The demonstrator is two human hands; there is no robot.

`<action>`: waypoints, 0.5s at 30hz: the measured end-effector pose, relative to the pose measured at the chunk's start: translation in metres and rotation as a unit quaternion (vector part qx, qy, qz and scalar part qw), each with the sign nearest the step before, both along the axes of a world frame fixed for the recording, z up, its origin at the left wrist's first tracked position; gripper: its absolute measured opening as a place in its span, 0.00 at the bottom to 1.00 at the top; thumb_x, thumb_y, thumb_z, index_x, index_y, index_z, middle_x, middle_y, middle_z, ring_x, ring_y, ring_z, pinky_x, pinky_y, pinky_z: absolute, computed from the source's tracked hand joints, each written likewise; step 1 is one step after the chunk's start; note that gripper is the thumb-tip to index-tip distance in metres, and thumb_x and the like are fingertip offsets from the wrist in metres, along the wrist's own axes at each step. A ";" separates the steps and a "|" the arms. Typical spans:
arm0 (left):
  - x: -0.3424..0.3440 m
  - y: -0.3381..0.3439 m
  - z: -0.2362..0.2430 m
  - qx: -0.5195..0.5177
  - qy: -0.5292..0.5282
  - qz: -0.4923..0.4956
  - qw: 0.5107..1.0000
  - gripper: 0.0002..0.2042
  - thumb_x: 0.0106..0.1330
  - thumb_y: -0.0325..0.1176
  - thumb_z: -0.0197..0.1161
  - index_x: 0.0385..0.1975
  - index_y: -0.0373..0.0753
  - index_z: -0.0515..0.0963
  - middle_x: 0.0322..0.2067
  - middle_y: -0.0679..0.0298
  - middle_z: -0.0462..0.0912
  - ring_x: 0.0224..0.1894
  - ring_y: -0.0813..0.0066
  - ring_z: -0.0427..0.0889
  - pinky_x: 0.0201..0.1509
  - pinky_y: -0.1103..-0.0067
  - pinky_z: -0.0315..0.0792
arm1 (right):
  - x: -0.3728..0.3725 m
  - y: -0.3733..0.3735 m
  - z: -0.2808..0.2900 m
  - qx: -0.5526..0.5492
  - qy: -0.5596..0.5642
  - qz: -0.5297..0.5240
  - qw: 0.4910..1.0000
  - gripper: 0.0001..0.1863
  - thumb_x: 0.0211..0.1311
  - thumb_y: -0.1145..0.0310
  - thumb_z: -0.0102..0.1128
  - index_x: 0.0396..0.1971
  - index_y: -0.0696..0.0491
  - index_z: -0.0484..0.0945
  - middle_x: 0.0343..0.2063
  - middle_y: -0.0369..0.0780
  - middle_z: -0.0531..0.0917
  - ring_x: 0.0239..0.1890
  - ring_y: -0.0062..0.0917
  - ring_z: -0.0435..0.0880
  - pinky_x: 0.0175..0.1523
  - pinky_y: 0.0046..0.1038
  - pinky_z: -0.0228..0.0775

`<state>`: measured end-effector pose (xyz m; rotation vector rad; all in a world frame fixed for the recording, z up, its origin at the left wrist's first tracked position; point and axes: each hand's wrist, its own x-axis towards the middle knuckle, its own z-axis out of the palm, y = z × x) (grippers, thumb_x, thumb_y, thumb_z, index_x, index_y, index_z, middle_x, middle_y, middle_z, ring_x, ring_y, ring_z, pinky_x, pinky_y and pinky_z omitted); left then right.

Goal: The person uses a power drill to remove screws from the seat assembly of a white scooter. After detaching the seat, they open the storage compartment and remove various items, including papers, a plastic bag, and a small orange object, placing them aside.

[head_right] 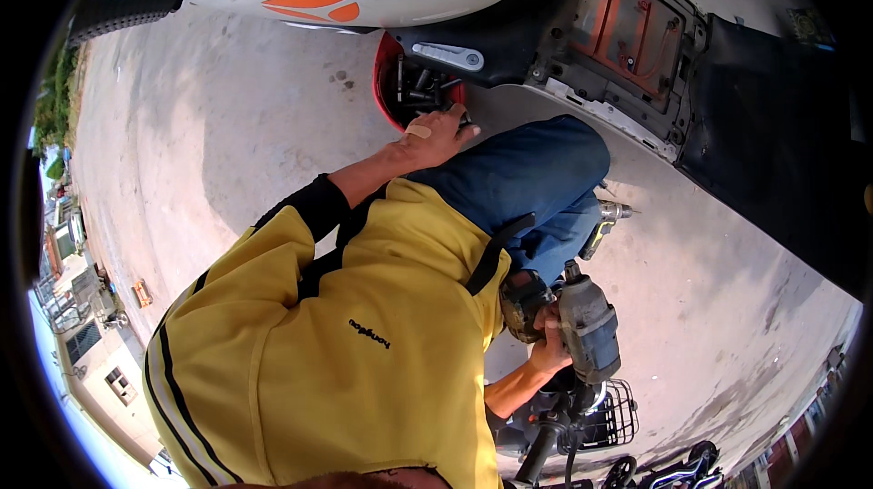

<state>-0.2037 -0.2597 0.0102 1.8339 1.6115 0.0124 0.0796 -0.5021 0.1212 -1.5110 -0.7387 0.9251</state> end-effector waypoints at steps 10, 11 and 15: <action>0.026 0.033 -0.172 0.040 -0.051 -0.011 0.998 0.21 0.67 0.26 0.55 0.61 0.37 0.73 0.63 0.37 0.73 0.66 0.39 0.74 0.66 0.59 0.72 | -0.005 -0.003 -0.025 -0.100 -0.201 -0.037 0.974 0.07 0.64 0.68 0.70 0.31 0.55 0.83 0.20 0.31 0.77 0.22 0.20 0.72 0.34 0.26 0.63; 0.016 0.035 -0.170 0.077 -0.021 -0.036 0.996 0.20 0.67 0.26 0.55 0.60 0.38 0.74 0.64 0.37 0.72 0.65 0.39 0.75 0.65 0.60 0.73 | -0.010 -0.003 -0.022 -0.121 -0.161 -0.052 0.978 0.07 0.64 0.68 0.70 0.30 0.55 0.83 0.20 0.32 0.77 0.22 0.20 0.72 0.34 0.27 0.64; -0.022 0.046 -0.148 0.152 0.167 0.003 0.974 0.21 0.67 0.33 0.61 0.60 0.37 0.72 0.57 0.39 0.79 0.61 0.44 0.79 0.61 0.60 0.77 | -0.018 0.005 -0.017 -0.111 -0.133 -0.030 0.984 0.07 0.65 0.69 0.69 0.31 0.55 0.83 0.19 0.32 0.77 0.22 0.20 0.73 0.33 0.27 0.64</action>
